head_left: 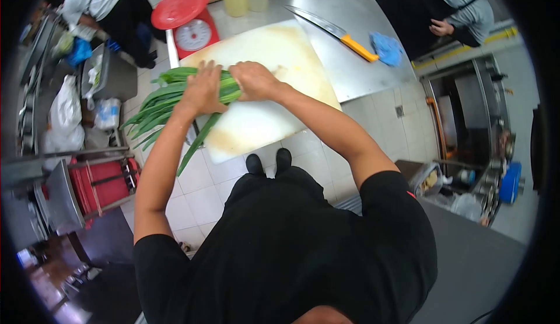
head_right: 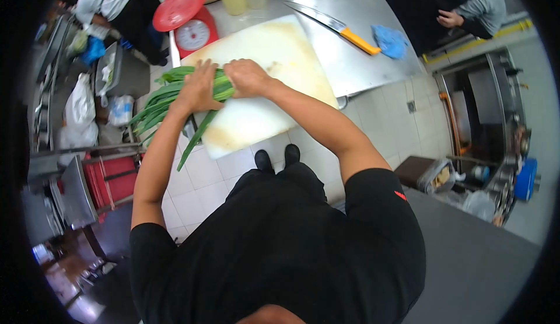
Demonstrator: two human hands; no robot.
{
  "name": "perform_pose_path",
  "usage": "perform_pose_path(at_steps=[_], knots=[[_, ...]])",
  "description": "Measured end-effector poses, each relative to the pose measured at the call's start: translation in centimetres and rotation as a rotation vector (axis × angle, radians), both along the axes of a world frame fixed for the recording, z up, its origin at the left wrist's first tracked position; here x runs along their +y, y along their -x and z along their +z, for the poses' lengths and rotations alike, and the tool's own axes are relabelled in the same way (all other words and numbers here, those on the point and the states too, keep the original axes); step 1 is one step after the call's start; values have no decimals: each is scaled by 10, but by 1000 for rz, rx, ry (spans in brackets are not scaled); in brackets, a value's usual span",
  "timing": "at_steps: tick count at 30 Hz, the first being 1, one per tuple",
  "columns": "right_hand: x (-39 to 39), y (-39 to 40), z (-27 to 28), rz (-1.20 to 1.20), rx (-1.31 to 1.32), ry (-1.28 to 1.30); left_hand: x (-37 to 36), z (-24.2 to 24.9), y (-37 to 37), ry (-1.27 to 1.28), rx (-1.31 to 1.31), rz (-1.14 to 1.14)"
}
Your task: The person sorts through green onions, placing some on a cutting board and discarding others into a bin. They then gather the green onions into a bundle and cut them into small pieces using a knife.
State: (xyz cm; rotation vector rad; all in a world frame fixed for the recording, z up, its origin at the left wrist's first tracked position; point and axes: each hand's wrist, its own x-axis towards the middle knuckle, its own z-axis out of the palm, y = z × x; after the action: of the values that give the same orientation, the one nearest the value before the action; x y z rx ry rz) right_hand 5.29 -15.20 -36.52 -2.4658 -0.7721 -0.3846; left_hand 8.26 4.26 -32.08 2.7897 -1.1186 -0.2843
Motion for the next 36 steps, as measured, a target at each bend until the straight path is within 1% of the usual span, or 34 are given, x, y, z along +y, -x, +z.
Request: perform_pose_path(at_steps=[1, 2, 4, 5, 7, 8, 9, 10, 13, 15, 16, 18, 19, 20, 22, 23, 24, 26, 30, 32, 36], knots=[[-2, 2, -4, -25, 9, 2, -2, 4, -1, -65, -76, 10], [-1, 1, -6, -45, 40, -2, -7, 10, -3, -67, -73, -1], [2, -2, -7, -52, 61, -12, -9, 20, -8, -166, 136, 22], [1, -1, -7, -45, 56, -12, -5, 14, -4, -59, 2, -24], [-1, 2, -4, -40, 46, -12, -4, 8, -4, -68, 17, -14], [-3, 3, -2, 12, 55, 2, -4, 5, -3, -75, 36, -4], [-4, 3, 1, 65, 61, 17, -2, 1, 5, -21, -100, -15], [-4, 2, 2, 68, 47, 19, -1, -8, 12, -9, -145, 33], [2, 1, -7, 78, -5, -39, 2, -15, 15, -19, -164, 70], [3, 4, -9, 72, -30, -37, 3, -11, 16, -33, -102, 66], [2, 5, -8, 59, -57, -35, 6, -10, 17, -29, -114, 76], [2, 2, -18, 81, -128, -32, 13, -4, 13, 16, 26, -23], [3, 3, -21, 52, -109, 11, 17, -2, 7, 22, 65, -41], [3, 1, -24, 64, -99, -9, 22, -1, 5, 29, 101, -55], [5, 3, -23, 53, -112, -50, 25, 1, 15, 50, -54, 29], [5, 1, -21, 58, -47, -31, 21, 7, 11, -2, -12, 60], [4, 0, -20, 83, -63, -50, 18, 10, 11, -55, 45, 89], [2, 3, -16, 84, -10, -14, 19, -5, 13, -24, 27, 107], [0, 5, -8, 139, -41, 0, 23, -13, 24, 47, -41, 105], [2, 4, -10, 108, 35, 50, 27, -18, 25, 209, -113, 58], [2, -1, -4, 113, 19, 62, 28, -25, 20, 328, -224, 46]])
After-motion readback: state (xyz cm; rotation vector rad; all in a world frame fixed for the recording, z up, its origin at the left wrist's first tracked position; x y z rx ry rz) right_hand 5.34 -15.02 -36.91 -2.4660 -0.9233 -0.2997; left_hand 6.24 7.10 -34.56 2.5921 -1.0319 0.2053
